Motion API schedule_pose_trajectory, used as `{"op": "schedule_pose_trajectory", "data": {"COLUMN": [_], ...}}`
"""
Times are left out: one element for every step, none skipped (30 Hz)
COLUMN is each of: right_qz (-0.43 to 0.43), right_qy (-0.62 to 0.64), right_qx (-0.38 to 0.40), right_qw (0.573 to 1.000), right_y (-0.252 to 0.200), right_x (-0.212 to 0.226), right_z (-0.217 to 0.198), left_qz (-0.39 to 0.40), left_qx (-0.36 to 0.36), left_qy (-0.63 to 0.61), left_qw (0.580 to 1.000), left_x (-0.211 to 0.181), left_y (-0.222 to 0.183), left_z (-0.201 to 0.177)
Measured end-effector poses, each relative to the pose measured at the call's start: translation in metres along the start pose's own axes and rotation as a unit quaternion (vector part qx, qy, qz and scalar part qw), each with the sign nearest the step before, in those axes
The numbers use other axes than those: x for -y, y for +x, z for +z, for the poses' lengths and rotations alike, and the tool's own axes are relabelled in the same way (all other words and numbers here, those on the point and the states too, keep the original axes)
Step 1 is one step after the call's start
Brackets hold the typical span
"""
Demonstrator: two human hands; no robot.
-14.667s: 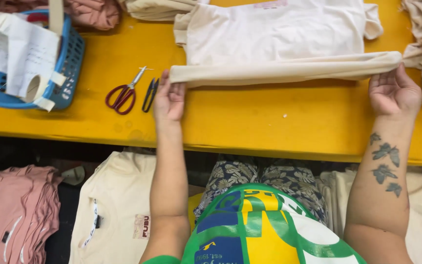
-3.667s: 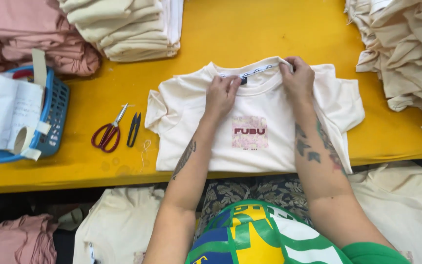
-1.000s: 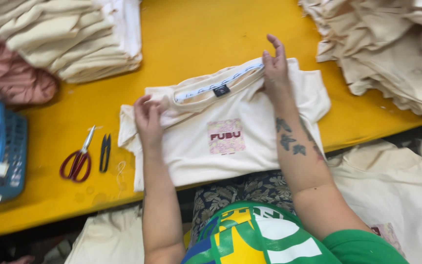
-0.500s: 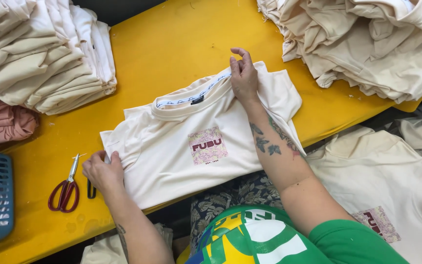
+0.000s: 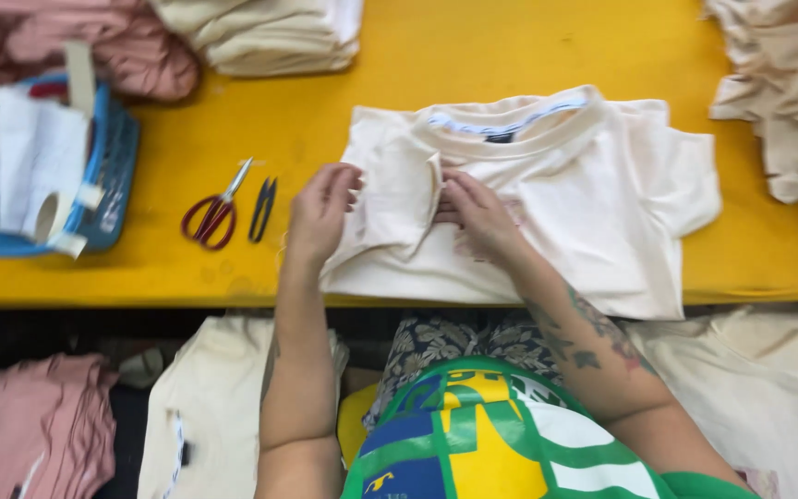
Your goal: Trimming loose threads from t-shirts with scissors and folding them on a work table.
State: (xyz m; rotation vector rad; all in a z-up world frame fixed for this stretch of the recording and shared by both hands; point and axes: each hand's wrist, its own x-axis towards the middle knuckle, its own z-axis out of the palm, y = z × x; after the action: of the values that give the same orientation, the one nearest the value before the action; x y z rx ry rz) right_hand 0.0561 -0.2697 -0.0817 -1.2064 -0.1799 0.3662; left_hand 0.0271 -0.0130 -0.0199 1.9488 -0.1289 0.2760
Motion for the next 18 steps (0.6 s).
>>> {"op": "schedule_pose_trajectory", "data": {"right_qz": [0.004,-0.003,-0.011,-0.007,0.006,0.019,0.018,0.010,0.003,0.004,-0.021,-0.045,-0.044,-0.059,-0.076,-0.077,-0.088,-0.099], "right_qy": [-0.001,-0.025,-0.048,-0.049,-0.052,-0.054,-0.055,-0.063,-0.071,-0.071,-0.059,-0.046,-0.046,-0.051,-0.057,-0.057,-0.093,-0.129], "right_qx": [0.012,0.016,0.015,0.023,0.025,0.028,0.028,0.021,0.012,0.011,-0.013,-0.037,-0.037,-0.045,-0.054,-0.054,-0.050,-0.046], "right_qw": [1.000,1.000,0.999,0.999,0.998,0.998,0.998,0.998,0.997,0.997,0.998,0.997,0.997,0.996,0.994,0.994,0.990,0.986], "right_y": [-0.004,-0.008,-0.014,-0.010,-0.006,-0.002,-0.002,-0.001,-0.002,-0.004,-0.005,-0.006,-0.004,-0.002,0.001,-0.001,-0.005,-0.008], "right_x": [0.008,0.016,0.025,0.016,0.007,-0.001,0.001,0.002,0.003,0.007,0.010,0.014,0.007,0.001,-0.004,-0.001,0.001,0.002], "right_z": [0.008,0.015,0.019,0.018,0.015,0.011,0.017,0.022,0.026,0.034,0.043,0.052,0.052,0.051,0.051,0.056,0.061,0.066], "left_qz": [-0.004,-0.028,-0.052,-0.057,-0.065,-0.073,-0.072,-0.063,-0.054,-0.054,-0.082,-0.111,-0.111,-0.117,-0.121,-0.120,-0.118,-0.116], "left_qx": [-0.012,0.018,0.052,0.045,0.061,0.078,0.077,0.067,0.058,0.060,0.027,-0.005,-0.005,-0.010,-0.015,-0.015,-0.022,-0.029], "left_qy": [0.003,0.041,0.076,0.077,0.069,0.061,0.060,0.114,0.167,0.166,0.083,-0.001,-0.001,-0.094,-0.187,-0.187,-0.169,-0.152], "left_qw": [1.000,0.999,0.994,0.994,0.994,0.992,0.993,0.989,0.983,0.983,0.993,0.994,0.994,0.989,0.975,0.975,0.978,0.981], "left_x": [-0.004,-0.009,-0.014,-0.021,-0.029,-0.038,-0.028,-0.019,-0.009,-0.007,-0.004,-0.002,-0.004,-0.008,-0.011,-0.017,-0.024,-0.029], "left_y": [-0.007,-0.013,-0.018,-0.025,-0.030,-0.035,-0.033,-0.031,-0.030,-0.031,-0.032,-0.032,-0.035,-0.038,-0.039,-0.040,-0.042,-0.044], "left_z": [0.002,0.006,0.011,0.019,0.028,0.038,0.043,0.049,0.056,0.055,0.054,0.053,0.051,0.049,0.047,0.046,0.046,0.046]}}
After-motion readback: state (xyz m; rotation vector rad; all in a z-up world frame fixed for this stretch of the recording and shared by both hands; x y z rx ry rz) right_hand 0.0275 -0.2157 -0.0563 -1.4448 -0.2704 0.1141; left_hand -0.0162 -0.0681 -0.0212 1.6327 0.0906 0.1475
